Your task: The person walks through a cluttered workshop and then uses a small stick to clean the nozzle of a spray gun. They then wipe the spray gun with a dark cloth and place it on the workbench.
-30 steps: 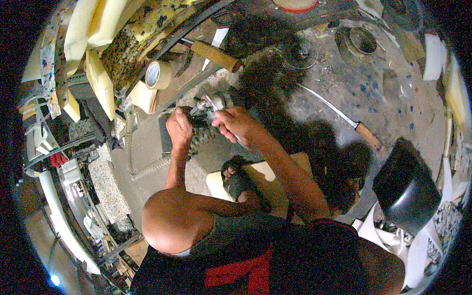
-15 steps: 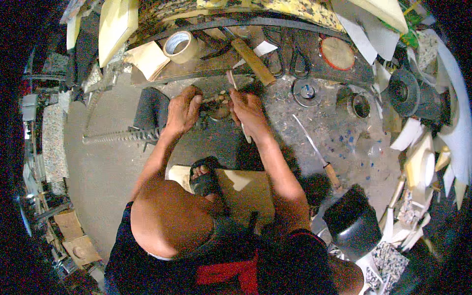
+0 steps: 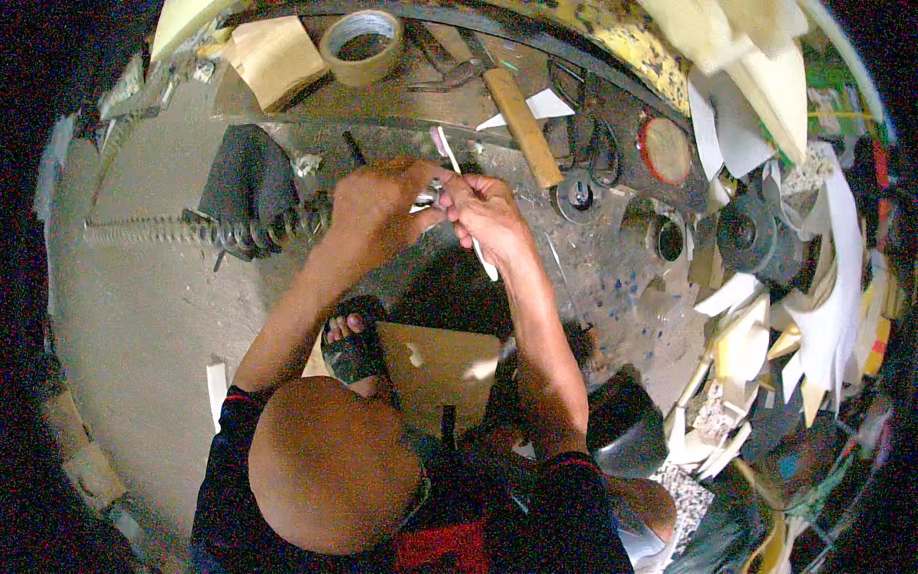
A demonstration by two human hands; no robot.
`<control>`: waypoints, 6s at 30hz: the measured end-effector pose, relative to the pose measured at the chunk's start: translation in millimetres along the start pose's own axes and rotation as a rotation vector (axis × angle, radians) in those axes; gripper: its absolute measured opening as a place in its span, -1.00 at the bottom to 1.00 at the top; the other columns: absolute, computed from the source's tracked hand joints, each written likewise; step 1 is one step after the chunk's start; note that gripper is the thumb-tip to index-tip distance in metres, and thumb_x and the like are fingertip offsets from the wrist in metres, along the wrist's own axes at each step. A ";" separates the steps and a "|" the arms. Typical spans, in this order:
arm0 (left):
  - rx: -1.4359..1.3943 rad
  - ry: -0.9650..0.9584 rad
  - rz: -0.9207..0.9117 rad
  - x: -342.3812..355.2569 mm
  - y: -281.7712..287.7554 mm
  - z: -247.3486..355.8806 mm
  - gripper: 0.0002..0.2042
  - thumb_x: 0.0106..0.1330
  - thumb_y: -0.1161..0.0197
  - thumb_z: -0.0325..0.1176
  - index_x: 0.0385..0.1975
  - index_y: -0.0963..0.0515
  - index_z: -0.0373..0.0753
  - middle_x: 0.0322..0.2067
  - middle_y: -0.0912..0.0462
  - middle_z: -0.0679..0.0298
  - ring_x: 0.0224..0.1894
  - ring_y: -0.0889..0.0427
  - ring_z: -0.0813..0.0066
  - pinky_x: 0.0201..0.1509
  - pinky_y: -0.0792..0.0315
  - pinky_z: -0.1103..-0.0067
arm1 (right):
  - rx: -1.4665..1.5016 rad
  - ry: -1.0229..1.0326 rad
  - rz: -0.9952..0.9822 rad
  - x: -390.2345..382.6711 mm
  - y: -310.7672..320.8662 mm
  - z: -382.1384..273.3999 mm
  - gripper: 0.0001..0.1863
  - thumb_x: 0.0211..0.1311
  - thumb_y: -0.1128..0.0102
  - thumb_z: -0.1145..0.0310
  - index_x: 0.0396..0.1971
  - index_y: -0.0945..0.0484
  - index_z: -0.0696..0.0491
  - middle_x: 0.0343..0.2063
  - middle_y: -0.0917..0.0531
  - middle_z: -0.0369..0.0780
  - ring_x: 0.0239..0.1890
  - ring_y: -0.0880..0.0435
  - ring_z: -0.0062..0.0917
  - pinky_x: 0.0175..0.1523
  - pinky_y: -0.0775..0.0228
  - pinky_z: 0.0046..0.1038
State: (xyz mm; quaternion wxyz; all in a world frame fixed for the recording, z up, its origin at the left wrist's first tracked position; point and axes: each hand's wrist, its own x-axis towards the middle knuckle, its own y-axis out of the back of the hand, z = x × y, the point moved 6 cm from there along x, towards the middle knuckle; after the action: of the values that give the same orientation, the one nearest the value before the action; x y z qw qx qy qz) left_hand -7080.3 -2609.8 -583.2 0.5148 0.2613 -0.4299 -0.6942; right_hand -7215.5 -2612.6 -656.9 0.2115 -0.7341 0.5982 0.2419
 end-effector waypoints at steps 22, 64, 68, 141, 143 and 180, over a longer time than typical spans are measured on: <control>-0.149 -0.082 0.047 0.8 -7.3 2.5 -0.96 0.01 -0.21 -0.39 -0.60 -0.58 -0.14 -0.51 -0.61 0.15 -0.43 -0.64 0.13 -0.36 -0.49 0.30 | 0.183 -0.093 -0.024 -9.4 -7.8 17.0 -0.69 0.38 0.01 0.15 -0.48 -0.45 0.06 -0.73 -0.35 -0.39 -0.81 -0.22 -0.73 -0.77 -0.05 -0.64; 0.075 -0.097 -0.106 10.4 -9.9 10.1 -0.77 -0.01 -0.35 -0.16 -0.41 -0.59 -0.11 -0.50 -0.63 0.14 -0.38 -0.64 0.12 -0.33 -0.48 0.29 | 0.378 0.233 -0.016 -22.5 -2.9 20.5 -0.92 0.28 -0.04 0.51 -0.27 -0.50 0.11 -0.54 -0.58 -0.31 -0.73 -0.30 -0.79 -0.67 -0.10 -0.70; 0.071 -0.089 -0.115 9.0 -8.8 10.4 -0.81 -0.02 -0.33 -0.24 -0.46 -0.55 -0.15 -0.50 -0.62 0.14 -0.36 -0.63 0.11 -0.33 -0.48 0.27 | 0.266 0.178 0.014 -22.7 -1.4 20.5 -0.87 0.34 0.01 0.42 -0.31 -0.50 0.14 -0.58 -0.54 -0.33 -0.74 -0.30 -0.78 -0.68 -0.11 -0.67; -0.444 0.596 0.598 -72.3 49.5 -151.4 -0.67 0.19 -0.31 -0.27 -0.17 -0.56 -0.40 -0.24 -0.64 0.09 -0.22 -0.59 0.43 -0.13 -0.45 0.54 | -1.394 0.348 -0.097 -96.5 8.3 40.3 -0.52 0.17 -0.14 -0.01 -0.20 -0.51 0.15 -0.18 -0.58 0.00 -0.40 -0.65 -0.13 -0.45 -0.53 -0.23; -0.172 0.795 0.667 -100.3 58.1 -199.7 -0.55 0.17 -0.33 -0.24 -0.04 -0.46 -0.41 -0.17 -0.61 0.01 -0.17 -0.59 0.27 -0.03 -0.44 0.45 | -1.405 0.189 -0.195 -97.2 9.4 59.7 -0.52 0.19 -0.13 0.02 -0.07 -0.45 0.10 -0.09 -0.54 0.02 -0.27 -0.63 -0.10 -0.32 -0.53 -0.18; -1.377 0.990 -0.270 -213.5 -49.0 -27.4 -0.53 0.27 -0.19 -0.34 0.17 -0.26 -0.24 -0.06 -0.54 0.22 -0.02 -0.52 0.36 0.07 -0.41 0.44 | 0.306 0.040 -0.337 -57.1 -75.2 96.2 -0.71 0.31 -0.03 0.33 -0.02 -0.44 0.10 -0.29 -0.62 -0.27 -0.36 -0.62 -0.52 -0.27 -0.53 -0.45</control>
State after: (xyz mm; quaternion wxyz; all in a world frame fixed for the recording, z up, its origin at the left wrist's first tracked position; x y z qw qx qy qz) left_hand -7011.0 -2413.3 -656.2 0.6001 0.2124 0.3962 -0.6617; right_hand -7161.1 -2495.9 -696.8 0.3458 -0.7877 0.5010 0.0953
